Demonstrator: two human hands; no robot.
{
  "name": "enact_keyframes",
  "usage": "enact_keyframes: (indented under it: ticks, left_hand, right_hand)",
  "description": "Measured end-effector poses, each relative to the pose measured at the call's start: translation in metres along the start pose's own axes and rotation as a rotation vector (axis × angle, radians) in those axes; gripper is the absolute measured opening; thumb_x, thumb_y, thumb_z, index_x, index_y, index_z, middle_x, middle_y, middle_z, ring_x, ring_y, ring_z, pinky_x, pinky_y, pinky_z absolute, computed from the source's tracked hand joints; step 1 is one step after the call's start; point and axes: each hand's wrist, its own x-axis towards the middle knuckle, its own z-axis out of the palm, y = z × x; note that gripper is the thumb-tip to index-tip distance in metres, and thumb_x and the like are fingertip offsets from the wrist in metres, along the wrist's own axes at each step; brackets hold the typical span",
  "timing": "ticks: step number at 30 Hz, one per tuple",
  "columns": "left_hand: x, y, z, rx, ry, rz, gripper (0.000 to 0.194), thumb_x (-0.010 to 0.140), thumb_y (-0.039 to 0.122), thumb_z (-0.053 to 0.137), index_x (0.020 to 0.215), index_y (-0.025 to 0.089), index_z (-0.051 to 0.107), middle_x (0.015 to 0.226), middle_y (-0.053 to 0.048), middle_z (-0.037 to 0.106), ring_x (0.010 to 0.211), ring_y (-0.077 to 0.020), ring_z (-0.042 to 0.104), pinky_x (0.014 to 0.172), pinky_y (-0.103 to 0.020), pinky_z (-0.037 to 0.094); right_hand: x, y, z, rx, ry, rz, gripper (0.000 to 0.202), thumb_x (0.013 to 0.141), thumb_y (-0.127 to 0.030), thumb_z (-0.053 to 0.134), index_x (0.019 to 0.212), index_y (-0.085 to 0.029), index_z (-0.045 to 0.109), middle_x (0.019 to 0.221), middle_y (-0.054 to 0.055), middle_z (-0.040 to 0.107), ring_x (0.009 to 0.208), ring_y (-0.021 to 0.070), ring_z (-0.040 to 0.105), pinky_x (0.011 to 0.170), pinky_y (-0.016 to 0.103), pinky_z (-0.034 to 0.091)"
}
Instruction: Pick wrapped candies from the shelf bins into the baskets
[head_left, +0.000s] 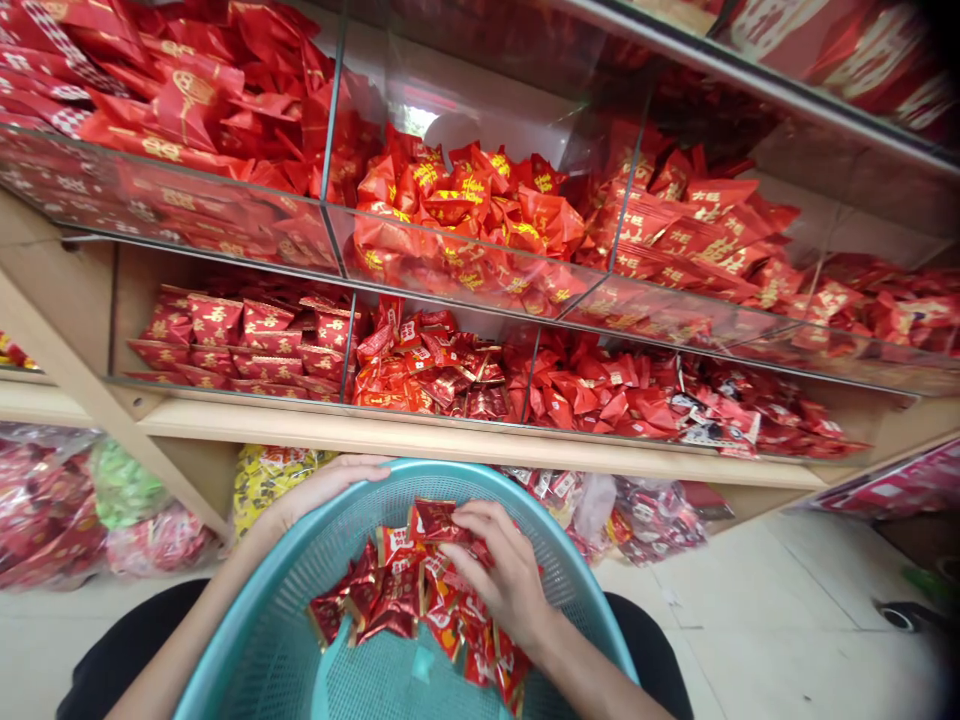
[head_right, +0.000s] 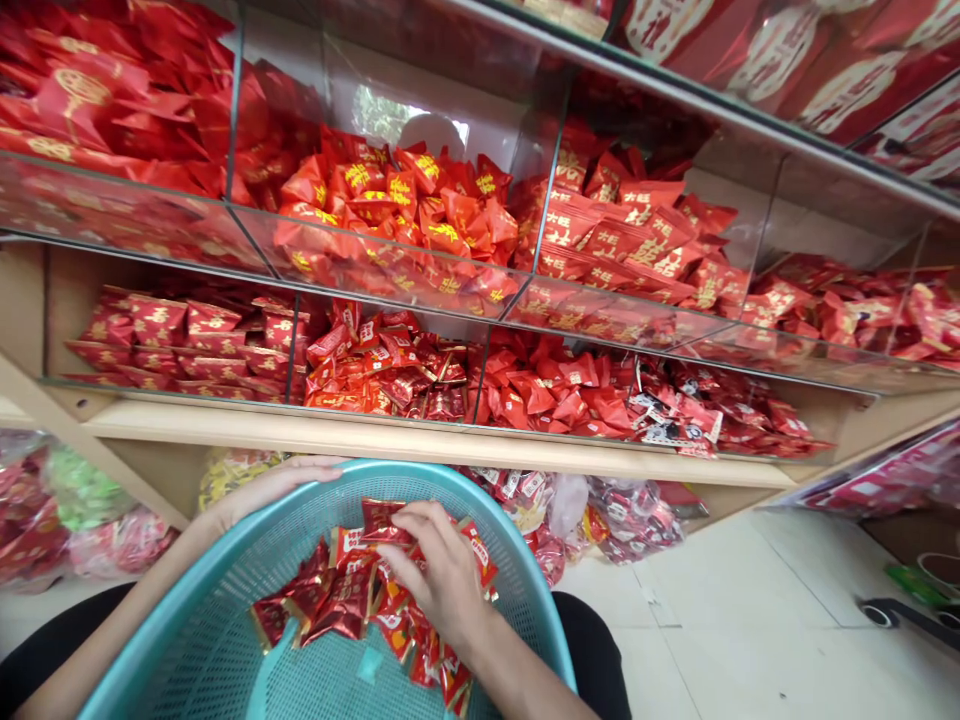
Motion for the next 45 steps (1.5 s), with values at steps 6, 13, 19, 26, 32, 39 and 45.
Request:
enact_keyframes:
  ticks: [6,13,19,26,32,39,45]
  left_hand:
    - [-0.007,0.017,0.01,-0.009,-0.002,-0.028,0.043,0.068,0.037,0.064,0.107,0.018,0.064,0.104,-0.002,0.067,0.099,-0.0211,0.059,0.093,-0.031,0.04]
    - [-0.003,0.008,0.004,0.02,-0.012,-0.005,0.037,0.07,0.036,0.062,0.103,0.02,0.066,0.107,-0.001,0.066,0.103,-0.0205,0.058,0.095,-0.029,0.038]
    - [-0.003,0.009,0.006,-0.005,-0.022,0.003,0.04,0.069,0.036,0.063,0.106,0.019,0.065,0.106,0.0,0.067,0.102,-0.0212,0.058,0.092,-0.029,0.041]
    - [-0.002,0.009,0.006,-0.063,-0.047,-0.049,0.043,0.07,0.038,0.063,0.107,0.017,0.064,0.106,-0.004,0.067,0.095,-0.0227,0.061,0.088,-0.031,0.043]
    - [0.003,0.009,0.001,0.101,0.053,-0.006,0.043,0.067,0.038,0.067,0.104,0.016,0.065,0.109,-0.003,0.065,0.104,-0.0217,0.056,0.095,-0.03,0.037]
    - [0.006,0.005,-0.001,0.13,0.071,-0.015,0.043,0.067,0.04,0.065,0.103,0.017,0.066,0.114,-0.004,0.063,0.109,-0.0238,0.053,0.097,-0.032,0.036]
    - [0.004,0.004,0.0,0.114,0.052,-0.013,0.043,0.067,0.041,0.065,0.103,0.017,0.066,0.112,-0.003,0.064,0.11,-0.0239,0.053,0.099,-0.032,0.035]
  right_hand:
    - [0.001,0.001,0.003,0.186,0.067,0.124,0.026,0.081,-0.019,0.059,0.105,-0.026,0.051,0.106,0.004,0.057,0.099,0.0165,0.055,0.085,0.032,0.047]
    - [0.002,-0.008,0.008,0.335,-0.082,0.196,0.036,0.083,-0.023,0.055,0.118,-0.03,0.053,0.115,0.005,0.053,0.107,0.0178,0.051,0.094,0.036,0.042]
    - [0.004,-0.008,0.016,1.174,-0.028,0.746,0.031,0.077,-0.028,0.064,0.107,-0.026,0.058,0.107,0.003,0.061,0.098,0.016,0.06,0.096,0.038,0.042]
    - [0.013,0.002,0.004,1.421,0.03,0.821,0.023,0.08,-0.036,0.06,0.096,-0.019,0.056,0.108,0.005,0.063,0.095,0.0158,0.062,0.094,0.036,0.043]
    - [0.013,-0.001,0.002,1.406,-0.039,0.828,0.02,0.081,-0.034,0.059,0.092,-0.018,0.053,0.101,0.006,0.063,0.091,0.0162,0.063,0.09,0.036,0.044]
    - [0.003,-0.006,0.007,0.918,-0.265,0.613,0.045,0.067,-0.021,0.069,0.109,-0.025,0.051,0.112,0.004,0.056,0.1,0.0178,0.058,0.091,0.04,0.044]
    - [0.001,-0.016,0.01,0.334,-0.511,0.198,0.061,0.07,-0.014,0.059,0.126,-0.028,0.042,0.123,0.005,0.05,0.109,0.0193,0.051,0.097,0.035,0.041]
